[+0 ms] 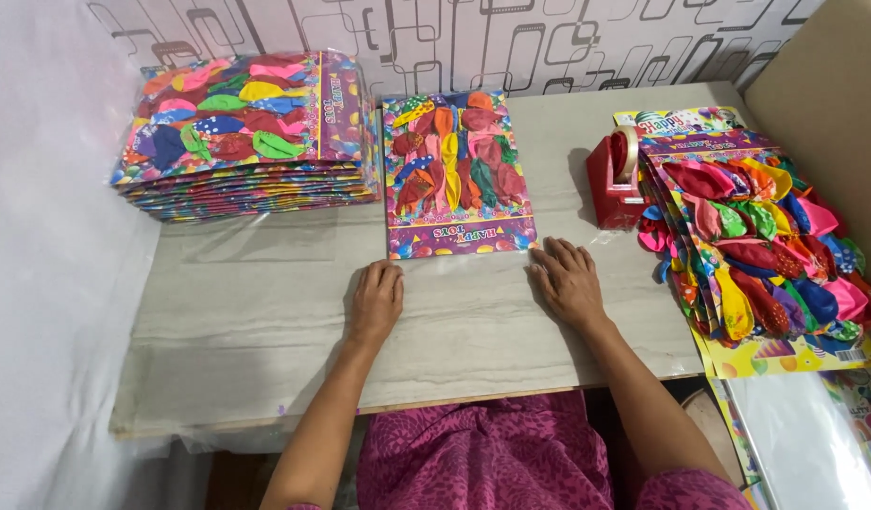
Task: Packing colorful balloons and cardboard inserts into clear plastic sleeves for retail sale.
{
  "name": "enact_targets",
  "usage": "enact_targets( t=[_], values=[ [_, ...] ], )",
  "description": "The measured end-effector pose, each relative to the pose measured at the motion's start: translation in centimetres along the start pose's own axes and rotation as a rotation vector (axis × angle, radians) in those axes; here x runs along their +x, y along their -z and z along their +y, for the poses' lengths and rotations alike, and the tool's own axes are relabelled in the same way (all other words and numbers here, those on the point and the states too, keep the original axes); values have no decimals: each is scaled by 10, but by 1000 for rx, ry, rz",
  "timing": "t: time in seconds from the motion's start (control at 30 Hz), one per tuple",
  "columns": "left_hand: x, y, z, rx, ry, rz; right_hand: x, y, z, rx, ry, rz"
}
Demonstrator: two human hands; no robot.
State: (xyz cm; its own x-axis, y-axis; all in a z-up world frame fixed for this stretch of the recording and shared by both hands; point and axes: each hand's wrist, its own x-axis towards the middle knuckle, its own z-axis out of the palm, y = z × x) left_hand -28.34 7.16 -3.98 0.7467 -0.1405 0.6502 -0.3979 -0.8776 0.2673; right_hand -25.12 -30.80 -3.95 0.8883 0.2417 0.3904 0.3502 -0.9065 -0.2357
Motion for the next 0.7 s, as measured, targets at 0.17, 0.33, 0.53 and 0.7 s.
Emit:
enact_targets(
  t=[0.17, 0.33, 0.53, 0.7],
  values=[
    [9, 10, 13, -50, 74, 108, -1, 21, -53, 159, 251, 301],
    [9, 14, 27, -30, 68, 220, 5, 25, -140, 475, 420, 205],
    [6, 11, 28, -14, 63, 212, 64, -18, -162, 332, 456, 109],
    [5, 16, 34, 69, 36, 175, 78, -35, -162, 78, 381, 39]
  ],
)
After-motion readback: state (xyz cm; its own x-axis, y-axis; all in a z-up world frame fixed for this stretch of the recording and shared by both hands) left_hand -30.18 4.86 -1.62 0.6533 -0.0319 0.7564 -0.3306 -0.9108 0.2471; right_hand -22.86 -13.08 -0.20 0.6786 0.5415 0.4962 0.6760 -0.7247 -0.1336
